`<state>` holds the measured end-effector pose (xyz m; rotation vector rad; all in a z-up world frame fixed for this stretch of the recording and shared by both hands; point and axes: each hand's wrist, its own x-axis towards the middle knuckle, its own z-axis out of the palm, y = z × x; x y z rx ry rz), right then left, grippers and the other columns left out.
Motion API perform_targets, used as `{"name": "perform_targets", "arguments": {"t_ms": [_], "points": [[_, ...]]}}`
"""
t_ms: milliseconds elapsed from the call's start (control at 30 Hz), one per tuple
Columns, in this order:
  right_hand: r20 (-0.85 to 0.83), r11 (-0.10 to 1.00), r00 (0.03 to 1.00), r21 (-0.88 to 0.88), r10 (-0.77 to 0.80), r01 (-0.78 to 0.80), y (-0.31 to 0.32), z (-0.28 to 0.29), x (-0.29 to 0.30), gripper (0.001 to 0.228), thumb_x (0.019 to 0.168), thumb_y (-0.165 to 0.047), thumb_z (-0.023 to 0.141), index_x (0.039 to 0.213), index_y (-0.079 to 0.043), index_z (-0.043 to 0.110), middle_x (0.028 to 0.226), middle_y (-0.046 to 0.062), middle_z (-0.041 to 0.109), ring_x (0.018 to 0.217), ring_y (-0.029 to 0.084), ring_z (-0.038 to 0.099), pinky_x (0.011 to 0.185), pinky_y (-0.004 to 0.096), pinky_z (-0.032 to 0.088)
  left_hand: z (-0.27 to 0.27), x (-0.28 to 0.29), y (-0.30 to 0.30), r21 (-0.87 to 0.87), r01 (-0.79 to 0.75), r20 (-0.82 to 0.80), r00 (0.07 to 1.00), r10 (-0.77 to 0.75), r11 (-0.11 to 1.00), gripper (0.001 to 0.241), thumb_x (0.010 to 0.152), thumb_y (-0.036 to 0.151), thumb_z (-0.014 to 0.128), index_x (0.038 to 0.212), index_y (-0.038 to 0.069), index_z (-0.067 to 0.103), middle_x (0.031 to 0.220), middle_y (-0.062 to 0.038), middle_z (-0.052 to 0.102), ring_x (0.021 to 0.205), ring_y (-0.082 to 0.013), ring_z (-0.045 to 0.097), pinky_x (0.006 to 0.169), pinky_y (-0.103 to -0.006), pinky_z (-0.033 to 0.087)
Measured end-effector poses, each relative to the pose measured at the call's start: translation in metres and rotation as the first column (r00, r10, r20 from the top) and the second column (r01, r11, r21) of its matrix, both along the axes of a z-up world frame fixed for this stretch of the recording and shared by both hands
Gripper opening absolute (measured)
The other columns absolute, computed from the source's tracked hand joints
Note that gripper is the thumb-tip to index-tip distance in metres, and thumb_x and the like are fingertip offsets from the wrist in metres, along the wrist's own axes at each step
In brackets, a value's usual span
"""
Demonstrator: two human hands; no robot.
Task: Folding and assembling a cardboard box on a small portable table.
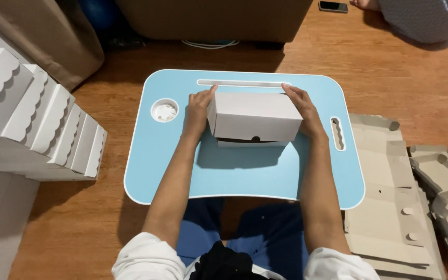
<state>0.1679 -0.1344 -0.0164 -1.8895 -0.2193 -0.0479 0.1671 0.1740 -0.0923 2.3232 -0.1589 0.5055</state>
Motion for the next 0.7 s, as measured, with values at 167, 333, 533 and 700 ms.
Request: {"name": "perform_targets", "arguments": {"t_ms": [167, 333, 533, 700], "points": [[0.323, 0.978, 0.946, -0.194, -0.009, 0.076, -0.032, -0.064, 0.041, 0.058, 0.095, 0.003, 0.068, 0.145, -0.026, 0.062, 0.137, 0.015, 0.06, 0.13, 0.04, 0.056, 0.102, 0.046, 0.053, -0.025, 0.015, 0.008, 0.12, -0.029, 0.018, 0.999, 0.027, 0.992, 0.07, 0.098, 0.006, 0.065, 0.155, 0.041, 0.042, 0.138, -0.004, 0.06, 0.127, -0.0221, 0.054, 0.106, -0.0348, 0.053], [0.364, 0.993, 0.928, 0.112, -0.079, 0.04, -0.034, -0.064, 0.044, 0.038, 0.113, -0.019, 0.053, 0.15, -0.011, 0.053, 0.139, 0.018, 0.06, 0.13, 0.031, 0.056, 0.102, 0.043, 0.053, -0.012, 0.013, 0.012, -0.083, 0.043, 0.219, 0.975, -0.024, 0.996, 0.046, 0.11, 0.006, 0.04, 0.155, 0.013, 0.046, 0.142, -0.018, 0.059, 0.133, -0.0336, 0.054, 0.114, -0.0462, 0.042], [0.382, 0.985, 0.914, 0.05, 0.135, -0.166, -0.015, -0.002, 0.004, 0.074, 0.103, -0.06, 0.039, 0.161, -0.015, 0.035, 0.163, 0.015, 0.037, 0.149, 0.041, 0.033, 0.113, 0.067, 0.033, 0.054, -0.021, -0.005, -0.279, 0.163, 0.098, 0.985, -0.141, 0.946, 0.075, 0.103, 0.073, 0.026, 0.166, 0.033, 0.022, 0.172, 0.002, 0.016, 0.157, -0.0315, -0.009, 0.116, -0.0715, -0.01], [0.319, 0.947, 0.892, -0.102, 0.32, -0.303, 0.0, 0.006, -0.004, 0.074, 0.094, -0.058, 0.053, 0.157, -0.02, 0.043, 0.164, 0.008, 0.037, 0.152, 0.038, 0.029, 0.116, 0.065, 0.028, 0.055, -0.021, -0.02, -0.025, 0.276, 0.12, 0.955, -0.272, 0.961, 0.083, 0.095, 0.081, 0.033, 0.164, 0.037, 0.027, 0.174, 0.003, 0.006, 0.157, -0.0319, -0.014, 0.11, -0.0798, -0.006]]}}
